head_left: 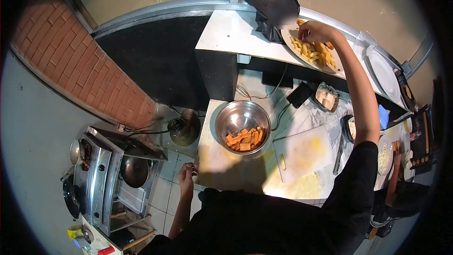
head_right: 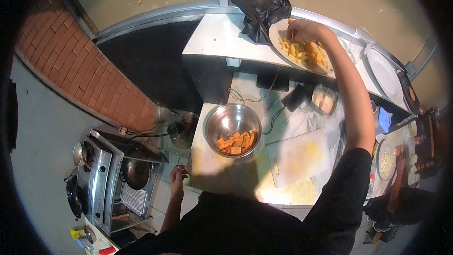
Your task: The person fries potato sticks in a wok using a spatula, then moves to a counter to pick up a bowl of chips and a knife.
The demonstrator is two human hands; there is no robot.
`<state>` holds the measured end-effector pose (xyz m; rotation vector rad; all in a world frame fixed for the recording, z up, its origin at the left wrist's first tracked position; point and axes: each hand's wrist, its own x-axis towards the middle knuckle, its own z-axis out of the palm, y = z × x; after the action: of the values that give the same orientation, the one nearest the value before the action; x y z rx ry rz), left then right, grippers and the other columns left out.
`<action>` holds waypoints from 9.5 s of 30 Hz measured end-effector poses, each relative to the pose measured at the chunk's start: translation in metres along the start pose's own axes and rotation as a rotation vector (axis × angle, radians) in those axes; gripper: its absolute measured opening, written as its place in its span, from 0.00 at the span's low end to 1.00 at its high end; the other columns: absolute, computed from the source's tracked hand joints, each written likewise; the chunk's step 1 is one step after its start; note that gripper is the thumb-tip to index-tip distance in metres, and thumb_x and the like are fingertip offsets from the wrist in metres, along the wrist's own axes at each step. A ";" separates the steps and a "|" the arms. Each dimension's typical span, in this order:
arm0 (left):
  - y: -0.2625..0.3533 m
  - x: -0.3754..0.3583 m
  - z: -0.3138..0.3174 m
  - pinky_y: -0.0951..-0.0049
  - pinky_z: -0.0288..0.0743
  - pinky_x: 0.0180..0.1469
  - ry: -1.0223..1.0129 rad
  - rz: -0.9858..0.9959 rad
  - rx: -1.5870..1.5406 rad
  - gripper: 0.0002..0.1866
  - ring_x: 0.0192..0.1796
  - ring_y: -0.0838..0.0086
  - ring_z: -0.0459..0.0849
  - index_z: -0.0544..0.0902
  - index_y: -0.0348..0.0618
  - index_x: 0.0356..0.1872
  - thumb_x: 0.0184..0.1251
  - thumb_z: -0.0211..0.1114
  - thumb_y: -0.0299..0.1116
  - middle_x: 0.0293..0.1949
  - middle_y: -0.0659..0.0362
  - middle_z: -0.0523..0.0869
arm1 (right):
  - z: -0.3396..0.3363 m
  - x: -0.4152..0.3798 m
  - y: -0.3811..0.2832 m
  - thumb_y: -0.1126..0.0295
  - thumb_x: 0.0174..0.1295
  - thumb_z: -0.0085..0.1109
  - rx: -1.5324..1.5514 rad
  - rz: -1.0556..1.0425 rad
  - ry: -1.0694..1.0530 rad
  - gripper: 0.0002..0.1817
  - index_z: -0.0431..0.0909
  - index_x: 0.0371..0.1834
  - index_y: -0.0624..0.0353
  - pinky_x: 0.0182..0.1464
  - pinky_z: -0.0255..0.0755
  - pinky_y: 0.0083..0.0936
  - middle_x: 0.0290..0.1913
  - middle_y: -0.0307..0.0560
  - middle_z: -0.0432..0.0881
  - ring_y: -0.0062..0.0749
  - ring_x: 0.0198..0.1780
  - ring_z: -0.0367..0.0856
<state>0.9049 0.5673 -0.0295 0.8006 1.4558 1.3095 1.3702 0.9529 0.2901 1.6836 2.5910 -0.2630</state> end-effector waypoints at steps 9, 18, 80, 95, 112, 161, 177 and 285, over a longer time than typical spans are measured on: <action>0.000 0.001 0.001 0.77 0.70 0.41 -0.015 0.007 0.010 0.14 0.39 0.80 0.80 0.80 0.45 0.38 0.78 0.54 0.43 0.36 0.64 0.81 | 0.000 0.003 0.003 0.71 0.54 0.67 0.070 -0.016 0.123 0.12 0.85 0.40 0.65 0.48 0.76 0.30 0.37 0.50 0.87 0.37 0.41 0.84; 0.003 -0.002 0.004 0.74 0.71 0.40 0.019 0.020 0.069 0.15 0.36 0.78 0.79 0.79 0.42 0.37 0.79 0.51 0.41 0.36 0.63 0.82 | -0.010 -0.011 0.000 0.68 0.60 0.67 0.088 -0.181 0.178 0.13 0.84 0.43 0.64 0.45 0.74 0.31 0.35 0.48 0.85 0.34 0.39 0.82; -0.046 -0.322 -0.729 0.71 0.78 0.44 1.155 -0.201 0.175 0.12 0.40 0.70 0.87 0.81 0.36 0.48 0.75 0.59 0.34 0.41 0.54 0.87 | 0.454 -0.021 -1.303 0.65 0.69 0.59 1.070 -0.720 -0.622 0.24 0.61 0.64 0.56 0.25 0.74 0.19 0.35 0.46 0.79 0.26 0.24 0.79; -0.057 -0.292 -0.850 0.76 0.77 0.44 1.096 -0.104 -0.021 0.11 0.39 0.78 0.84 0.80 0.35 0.47 0.76 0.56 0.33 0.40 0.59 0.86 | 0.426 -0.014 -1.392 0.74 0.59 0.60 0.494 -0.867 -0.254 0.13 0.75 0.47 0.54 0.37 0.75 0.44 0.32 0.59 0.83 0.55 0.34 0.84; -0.080 -0.336 -0.940 0.82 0.66 0.35 1.089 -0.065 -0.089 0.09 0.33 0.86 0.74 0.82 0.41 0.46 0.77 0.56 0.33 0.33 0.66 0.81 | 0.389 -0.015 -1.459 0.70 0.59 0.52 -0.182 -1.111 -0.340 0.14 0.87 0.44 0.52 0.50 0.79 0.46 0.39 0.62 0.85 0.58 0.43 0.85; -0.058 -0.285 -0.866 0.80 0.73 0.45 1.237 -0.022 -0.249 0.11 0.41 0.82 0.81 0.81 0.38 0.48 0.78 0.54 0.34 0.41 0.62 0.85 | 0.400 0.037 -1.455 0.72 0.61 0.54 -0.070 -1.291 -0.414 0.15 0.85 0.48 0.60 0.53 0.77 0.46 0.41 0.66 0.84 0.60 0.45 0.84; -0.054 -0.274 -0.855 0.81 0.73 0.47 1.286 0.024 -0.284 0.12 0.41 0.82 0.80 0.81 0.37 0.47 0.79 0.54 0.34 0.40 0.62 0.84 | 0.340 0.046 -1.417 0.71 0.63 0.57 0.135 -1.270 -0.208 0.14 0.84 0.51 0.56 0.47 0.76 0.48 0.36 0.64 0.84 0.60 0.41 0.83; -0.066 -0.456 -0.497 0.61 0.63 0.70 -0.739 -0.651 -0.866 0.28 0.71 0.65 0.69 0.67 0.50 0.70 0.77 0.46 0.54 0.71 0.59 0.70 | 0.436 -0.606 -0.970 0.53 0.70 0.47 0.816 -0.193 0.383 0.31 0.61 0.75 0.48 0.76 0.42 0.54 0.78 0.55 0.56 0.55 0.78 0.51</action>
<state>0.5818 -0.0283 -0.0184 0.1402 0.3932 0.8449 0.7106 -0.0500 0.0533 1.7917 3.1906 -1.2709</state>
